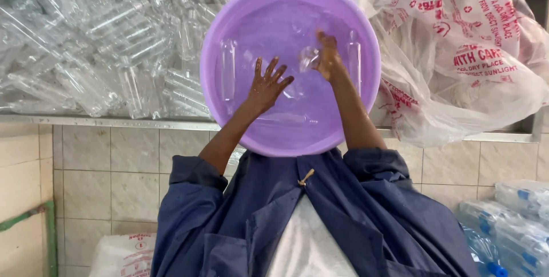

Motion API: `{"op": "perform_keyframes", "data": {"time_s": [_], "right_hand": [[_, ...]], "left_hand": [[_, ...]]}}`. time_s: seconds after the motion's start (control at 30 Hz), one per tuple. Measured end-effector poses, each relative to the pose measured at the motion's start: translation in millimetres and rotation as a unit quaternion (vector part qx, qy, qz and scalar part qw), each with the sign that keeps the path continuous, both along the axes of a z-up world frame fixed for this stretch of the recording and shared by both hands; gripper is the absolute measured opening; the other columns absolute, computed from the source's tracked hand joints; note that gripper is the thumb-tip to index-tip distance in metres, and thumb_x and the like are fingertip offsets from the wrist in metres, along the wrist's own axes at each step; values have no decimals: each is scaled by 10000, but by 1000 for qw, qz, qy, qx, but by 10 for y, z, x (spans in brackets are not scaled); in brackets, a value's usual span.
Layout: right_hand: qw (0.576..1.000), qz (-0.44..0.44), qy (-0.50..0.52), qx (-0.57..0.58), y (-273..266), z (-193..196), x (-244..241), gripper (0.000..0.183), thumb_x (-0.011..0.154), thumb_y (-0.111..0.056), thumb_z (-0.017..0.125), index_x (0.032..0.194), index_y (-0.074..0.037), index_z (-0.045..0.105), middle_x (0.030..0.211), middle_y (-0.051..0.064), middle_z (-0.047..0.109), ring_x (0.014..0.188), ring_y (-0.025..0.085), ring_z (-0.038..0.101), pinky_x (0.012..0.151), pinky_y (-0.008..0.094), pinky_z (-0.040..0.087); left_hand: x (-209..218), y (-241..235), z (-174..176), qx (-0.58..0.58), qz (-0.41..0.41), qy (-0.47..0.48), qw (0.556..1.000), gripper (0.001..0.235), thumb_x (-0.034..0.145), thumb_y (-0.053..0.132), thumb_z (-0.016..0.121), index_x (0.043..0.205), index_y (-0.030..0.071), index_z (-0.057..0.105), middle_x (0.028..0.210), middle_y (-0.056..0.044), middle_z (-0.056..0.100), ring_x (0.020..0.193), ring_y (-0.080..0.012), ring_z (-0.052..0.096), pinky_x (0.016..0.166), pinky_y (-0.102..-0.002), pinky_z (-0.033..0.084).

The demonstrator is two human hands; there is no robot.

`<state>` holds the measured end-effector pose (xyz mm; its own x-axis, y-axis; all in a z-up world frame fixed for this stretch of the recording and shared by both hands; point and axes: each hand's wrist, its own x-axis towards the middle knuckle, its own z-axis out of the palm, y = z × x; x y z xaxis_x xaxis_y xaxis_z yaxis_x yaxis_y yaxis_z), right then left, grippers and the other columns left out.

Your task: The person washes clear plastic cups in a purple basin filled with water. They repeatedly pick up cups, rinse them by hand, and place them into a white plastic bag on the counter. The person also transfers additional cups from the bag into the basin to continue washing.

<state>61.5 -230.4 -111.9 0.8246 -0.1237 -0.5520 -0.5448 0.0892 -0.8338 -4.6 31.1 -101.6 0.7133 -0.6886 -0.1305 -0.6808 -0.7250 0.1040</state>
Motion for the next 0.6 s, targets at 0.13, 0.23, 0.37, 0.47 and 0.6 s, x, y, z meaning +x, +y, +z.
{"op": "perform_keyframes", "data": {"time_s": [0.13,0.23,0.37,0.47,0.6], "right_hand": [[944,19,38,326,120,977,-583,1105,891,-906,472,1676,-145,312,1339,324,643,1101,493,765,904,520,680],[976,143,-152,55,103,1235,-787,782,1018,-716,462,1485,-101,586,1119,218,726,948,347,768,815,426,632],[799,218,-285,-482,-50,926,-190,731,1024,-177,685,1689,-277,398,1749,204,231,1564,538,280,1097,831,426],[633,379,-295,-607,185,796,197,986,950,-334,834,1779,-241,308,1749,146,421,1636,482,222,1257,727,228],[660,369,-234,-612,378,72,469,962,960,-503,788,1759,-338,279,1549,68,531,1423,376,527,1143,710,382]], "left_hand": [[-141,83,578,5,44,-31,999,864,874,24,832,1600,399,551,1848,-129,220,1699,-430,113,1300,-774,73],[-147,223,387,-95,141,1,985,858,926,-35,720,1650,373,507,1790,-233,256,1633,-540,186,1258,-760,226],[104,19,-493,-322,181,-99,924,799,1003,202,701,1708,42,362,1666,-261,473,1372,-615,544,1062,-646,549],[404,-428,-471,-271,393,97,873,1046,1013,648,690,1708,11,236,1691,-323,361,1552,-614,356,1163,-713,491],[705,-603,-845,-360,530,137,756,931,885,337,862,1564,274,228,1468,-186,470,1180,-573,713,984,-676,613]]}}
